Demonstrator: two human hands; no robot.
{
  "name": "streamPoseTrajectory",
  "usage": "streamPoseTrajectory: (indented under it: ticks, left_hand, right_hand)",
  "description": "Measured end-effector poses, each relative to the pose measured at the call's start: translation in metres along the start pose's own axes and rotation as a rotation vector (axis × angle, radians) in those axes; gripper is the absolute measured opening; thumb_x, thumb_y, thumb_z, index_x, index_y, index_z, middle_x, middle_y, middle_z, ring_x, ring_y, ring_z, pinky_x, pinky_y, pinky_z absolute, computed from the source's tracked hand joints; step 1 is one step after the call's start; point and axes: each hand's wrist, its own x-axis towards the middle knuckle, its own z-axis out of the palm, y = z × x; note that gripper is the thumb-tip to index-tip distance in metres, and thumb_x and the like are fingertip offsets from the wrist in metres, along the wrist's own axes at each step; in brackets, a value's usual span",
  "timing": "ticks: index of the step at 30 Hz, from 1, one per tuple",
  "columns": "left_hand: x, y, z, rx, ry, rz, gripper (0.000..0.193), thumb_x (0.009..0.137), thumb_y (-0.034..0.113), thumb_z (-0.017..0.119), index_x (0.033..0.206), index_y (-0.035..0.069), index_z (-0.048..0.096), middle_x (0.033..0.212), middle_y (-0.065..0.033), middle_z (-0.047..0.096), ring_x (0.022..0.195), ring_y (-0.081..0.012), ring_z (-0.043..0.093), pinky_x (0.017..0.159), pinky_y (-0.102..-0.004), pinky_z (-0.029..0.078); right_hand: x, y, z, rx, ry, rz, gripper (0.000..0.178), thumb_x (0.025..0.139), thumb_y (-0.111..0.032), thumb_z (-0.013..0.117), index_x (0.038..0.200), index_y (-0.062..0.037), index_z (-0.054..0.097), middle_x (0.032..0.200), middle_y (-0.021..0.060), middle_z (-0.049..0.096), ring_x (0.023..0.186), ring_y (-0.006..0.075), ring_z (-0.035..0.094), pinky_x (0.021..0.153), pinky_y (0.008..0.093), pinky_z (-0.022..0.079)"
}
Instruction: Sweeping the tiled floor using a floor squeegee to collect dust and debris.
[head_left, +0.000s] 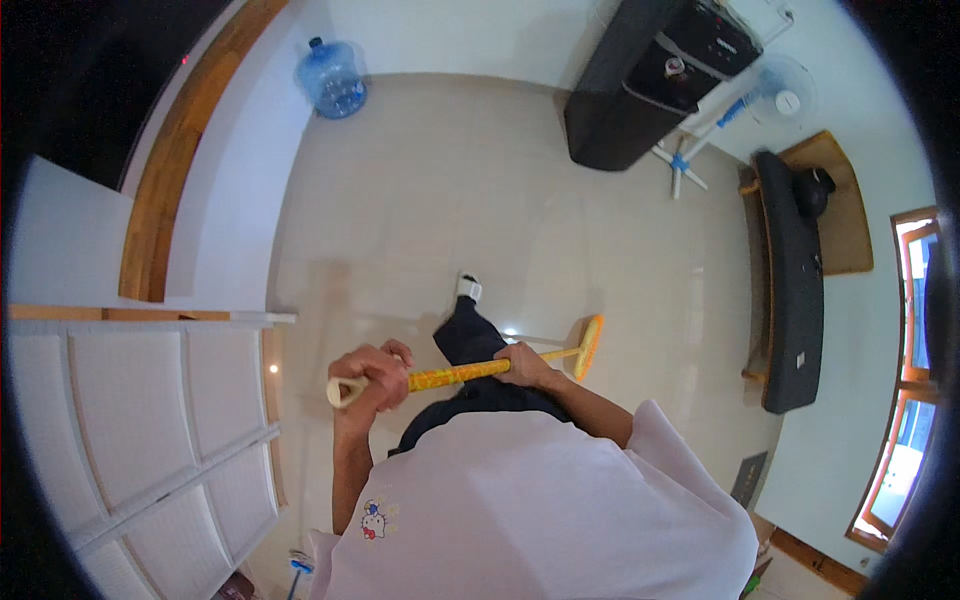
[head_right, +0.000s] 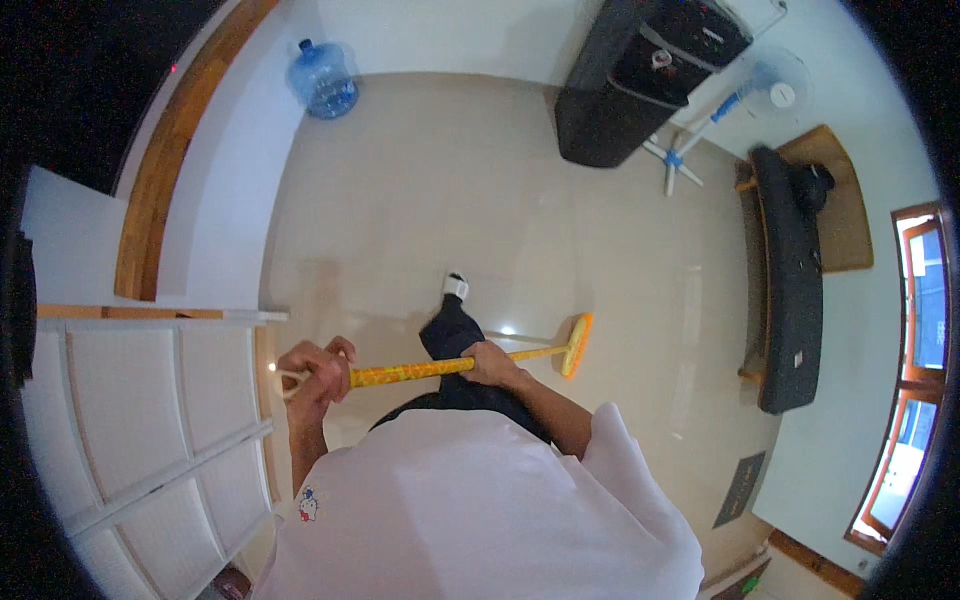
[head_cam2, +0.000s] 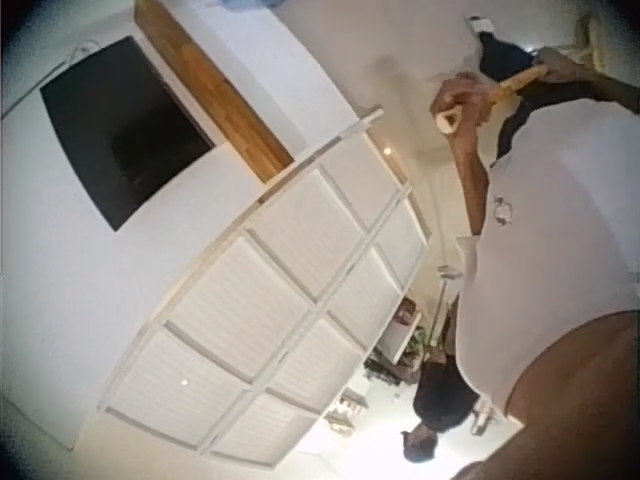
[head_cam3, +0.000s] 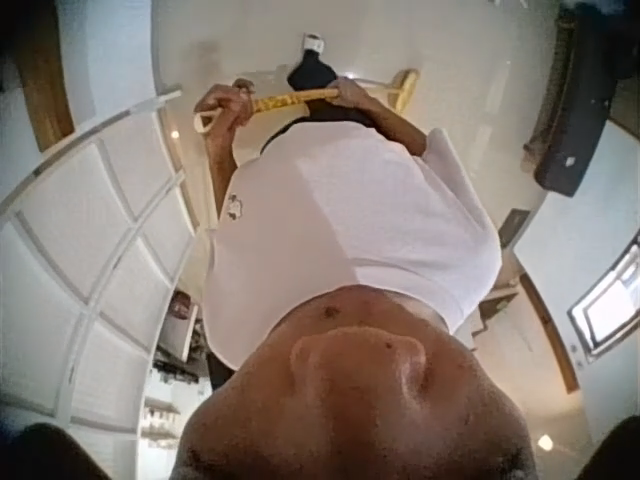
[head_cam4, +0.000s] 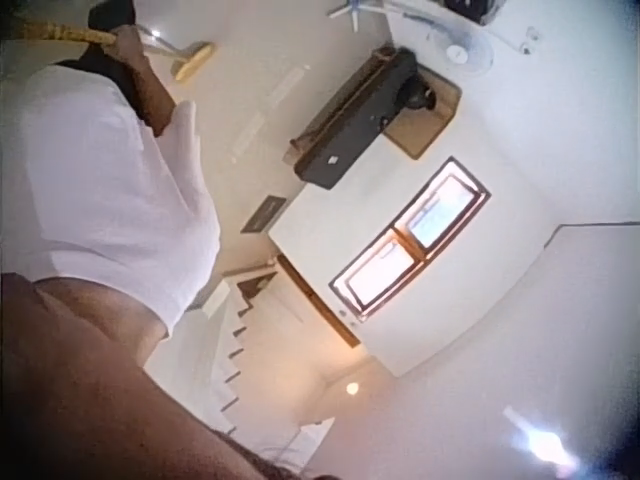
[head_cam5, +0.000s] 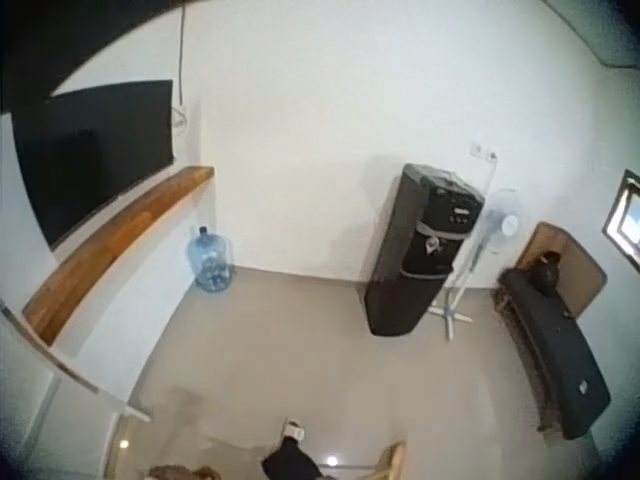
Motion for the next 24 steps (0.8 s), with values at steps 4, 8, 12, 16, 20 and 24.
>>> streamPoseTrajectory:
  ticks: [4,8,12,16,20,24]
  left_hand:
    - [0.066,0.05,-0.015,0.125,-0.174,0.17,0.004,0.066,0.007,0.055,0.063,0.004,0.054,0.043,-0.0022,0.047,0.035,-0.01,0.041,0.06,-0.0328,0.037]
    - [0.152,0.085,-0.022,0.249,-0.209,0.337,0.007,0.065,0.011,0.057,0.063,0.005,0.055,0.042,-0.0013,0.047,0.035,-0.0106,0.042,0.058,-0.0325,0.037]
    - [0.195,0.098,-0.029,0.373,-0.216,0.344,0.005,0.063,0.011,0.056,0.061,0.006,0.055,0.044,-0.0013,0.049,0.036,-0.0107,0.043,0.058,-0.0323,0.037]
    - [0.232,0.093,-0.051,0.32,-0.268,0.35,0.002,0.061,0.007,0.055,0.06,0.006,0.055,0.047,-0.002,0.051,0.036,-0.0107,0.043,0.058,-0.0327,0.038]
    - [0.259,0.056,-0.096,0.128,-0.288,0.158,0.009,0.068,0.009,0.054,0.071,0.001,0.054,0.045,-0.0008,0.045,0.036,-0.0095,0.038,0.057,-0.0349,0.037]
    - [0.261,0.003,-0.12,0.021,-0.255,-0.126,0.009,0.072,0.007,0.05,0.077,0.0,0.052,0.057,-0.003,0.047,0.044,-0.0064,0.04,0.045,-0.0223,0.034]
  right_hand:
    - [0.077,-0.038,-0.071,-0.105,0.198,-0.178,0.018,0.057,-0.016,0.057,0.067,-0.0022,0.054,0.064,0.017,0.053,0.065,0.0333,0.051,0.061,0.0393,0.041]
    - [0.174,-0.072,-0.151,0.006,0.446,-0.608,0.017,0.055,-0.011,0.054,0.062,0.0006,0.044,0.057,0.0169,0.047,0.059,0.0353,0.047,0.05,0.0379,0.037]
    - [0.233,-0.099,-0.188,0.028,0.372,-0.467,0.016,0.054,-0.01,0.054,0.062,0.001,0.045,0.058,0.0176,0.047,0.06,0.0361,0.046,0.053,0.0379,0.037]
    - [0.257,-0.089,-0.175,0.037,0.473,-0.51,0.018,0.054,-0.014,0.055,0.063,0.0001,0.049,0.061,0.0174,0.05,0.06,0.0366,0.047,0.055,0.0385,0.039]
    - [0.239,-0.061,-0.15,-0.056,0.304,-0.242,0.026,0.058,-0.023,0.058,0.076,-0.0052,0.058,0.069,0.0165,0.055,0.066,0.0319,0.052,0.061,0.0377,0.041]
    - [0.218,-0.019,-0.134,-0.041,-0.034,0.028,0.026,0.063,-0.028,0.056,0.077,-0.0055,0.058,0.067,0.0163,0.054,0.067,0.0313,0.052,0.065,0.0395,0.04]
